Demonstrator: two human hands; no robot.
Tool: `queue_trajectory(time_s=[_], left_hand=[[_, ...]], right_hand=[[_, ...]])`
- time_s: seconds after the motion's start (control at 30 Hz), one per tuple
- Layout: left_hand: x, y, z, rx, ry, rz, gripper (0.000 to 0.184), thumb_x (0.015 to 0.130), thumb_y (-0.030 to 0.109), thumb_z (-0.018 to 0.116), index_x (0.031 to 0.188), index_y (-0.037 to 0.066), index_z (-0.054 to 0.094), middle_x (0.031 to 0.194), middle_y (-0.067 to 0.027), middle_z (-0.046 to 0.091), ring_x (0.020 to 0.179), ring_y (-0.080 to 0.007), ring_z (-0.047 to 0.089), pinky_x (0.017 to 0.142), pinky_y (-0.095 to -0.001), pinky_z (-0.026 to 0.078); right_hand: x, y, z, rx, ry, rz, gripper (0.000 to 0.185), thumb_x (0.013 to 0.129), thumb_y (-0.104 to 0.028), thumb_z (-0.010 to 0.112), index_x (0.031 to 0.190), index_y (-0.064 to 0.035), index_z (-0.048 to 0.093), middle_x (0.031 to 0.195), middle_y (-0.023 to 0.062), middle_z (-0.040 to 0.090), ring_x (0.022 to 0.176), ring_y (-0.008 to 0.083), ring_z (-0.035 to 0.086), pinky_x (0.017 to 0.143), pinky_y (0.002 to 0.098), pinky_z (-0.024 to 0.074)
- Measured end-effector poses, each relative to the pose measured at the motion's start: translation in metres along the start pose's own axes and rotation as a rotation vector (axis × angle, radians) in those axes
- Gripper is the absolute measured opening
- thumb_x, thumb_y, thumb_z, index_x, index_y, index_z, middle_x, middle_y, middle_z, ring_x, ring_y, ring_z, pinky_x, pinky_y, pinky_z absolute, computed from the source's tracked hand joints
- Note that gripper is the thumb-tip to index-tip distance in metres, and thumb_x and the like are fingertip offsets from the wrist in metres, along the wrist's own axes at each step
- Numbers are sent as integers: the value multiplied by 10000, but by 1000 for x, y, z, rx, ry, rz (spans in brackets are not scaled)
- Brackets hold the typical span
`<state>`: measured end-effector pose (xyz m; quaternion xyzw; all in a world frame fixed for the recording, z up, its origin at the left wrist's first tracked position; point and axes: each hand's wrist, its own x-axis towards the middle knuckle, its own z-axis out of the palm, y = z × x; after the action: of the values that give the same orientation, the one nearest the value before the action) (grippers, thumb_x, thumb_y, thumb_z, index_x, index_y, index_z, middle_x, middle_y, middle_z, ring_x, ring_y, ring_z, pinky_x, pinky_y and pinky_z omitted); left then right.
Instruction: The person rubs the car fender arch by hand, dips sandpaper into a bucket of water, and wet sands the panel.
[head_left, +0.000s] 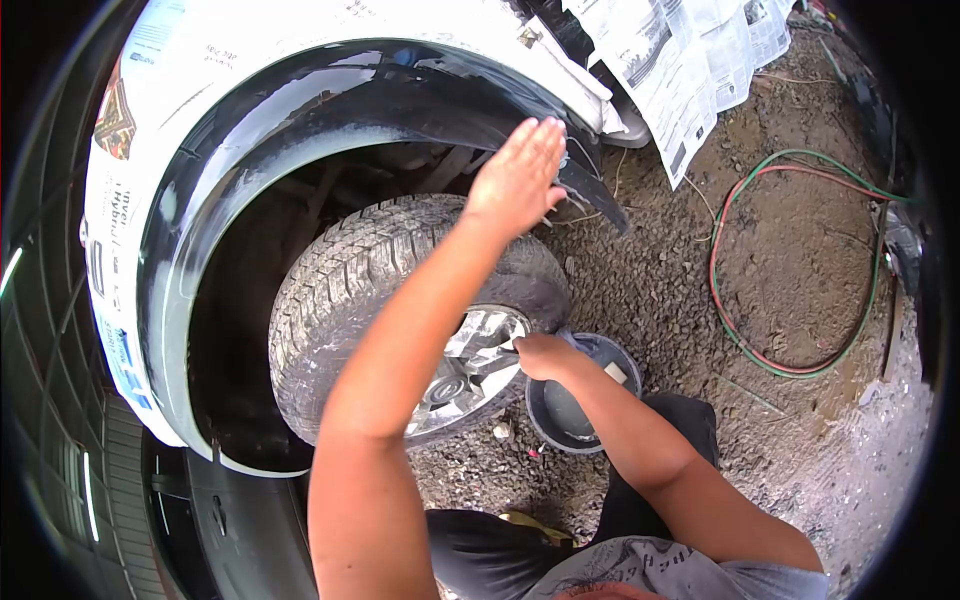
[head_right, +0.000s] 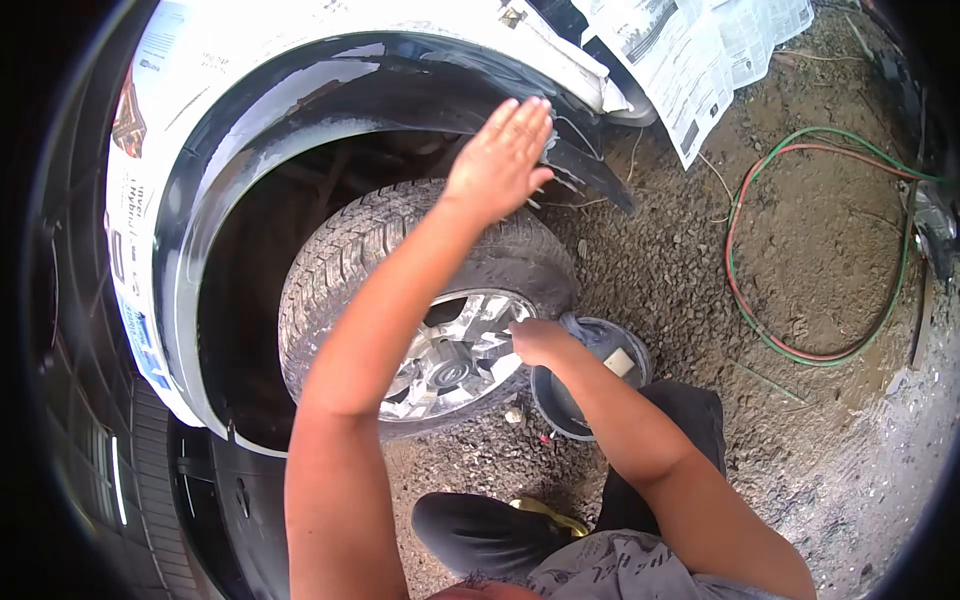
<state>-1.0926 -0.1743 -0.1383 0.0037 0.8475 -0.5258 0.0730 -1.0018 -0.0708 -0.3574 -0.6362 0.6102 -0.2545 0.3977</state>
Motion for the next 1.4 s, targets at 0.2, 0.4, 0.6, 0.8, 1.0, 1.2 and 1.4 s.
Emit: queue_trajectory(time_s=[0.2, 0.4, 0.6, 0.8, 1.0, 1.2, 1.4], left_hand=[[-45, -47, -16, -109, 45, -105, 750, 1041, 549, 433, 1580, 34, 351, 1687, -81, 282, 1569, -222, 219, 1293, -412, 130], [-170, -151, -62, -19, 53, -300, 753, 996, 502, 557, 1605, 119, 336, 1684, -49, 296, 1567, -204, 233, 1286, -427, 168], [-276, -183, -85, 58, -123, -410, 730, 973, 414, 619, 1586, 100, 376, 1668, -70, 333, 1565, -263, 241, 1281, -475, 175], [-322, -221, -74, 94, 20, -334, 564, 968, 349, 637, 1507, 218, 538, 1633, -88, 399, 1531, -366, 300, 1247, -560, 216], [-321, -214, -76, 64, 48, -362, 520, 912, 361, 689, 1421, 428, 601, 1658, -9, 365, 1543, -276, 298, 1260, -508, 196], [-321, -214, -79, -43, 123, -361, 625, 881, 287, 724, 1476, 358, 546, 1664, -27, 346, 1551, -280, 282, 1275, -527, 167], [-323, -216, -84, -78, 93, -386, 703, 942, 348, 657, 1577, 186, 403, 1671, -7, 325, 1560, -248, 246, 1295, -504, 123]], right_hand=[[8, 18, 11, 42, 139, -2, 515, 935, -86, 488, 1449, -53, 505, 1179, 265, 694, 1113, 424, 669, 938, 504, 527], [26, 16, 26, 40, -9, -1, 550, 925, -62, 489, 1475, -94, 491, 1259, 241, 673, 1164, 406, 651, 965, 489, 510], [48, 52, 40, -122, -120, 64, 353, 895, -106, 535, 1188, -58, 726, 1206, 218, 709, 1126, 385, 685, 931, 491, 539], [41, 29, 45, -246, -264, 294, 303, 899, -176, 601, 1118, -57, 772, 1219, 186, 720, 1131, 357, 701, 934, 470, 561], [54, 90, 97, -352, -292, 401, 319, 906, -166, 604, 1162, -66, 768, 1288, 178, 696, 1172, 351, 685, 958, 470, 554], [-6, 130, 94, -498, -426, 222, 337, 922, -135, 585, 1218, -56, 724, 1200, 229, 712, 1117, 384, 690, 930, 486, 552], [-32, 62, -3, 475, 271, 83, 618, 887, 28, 493, 1501, -26, 449, 1352, 220, 603, 1268, 303, 581, 1055, 414, 452]])
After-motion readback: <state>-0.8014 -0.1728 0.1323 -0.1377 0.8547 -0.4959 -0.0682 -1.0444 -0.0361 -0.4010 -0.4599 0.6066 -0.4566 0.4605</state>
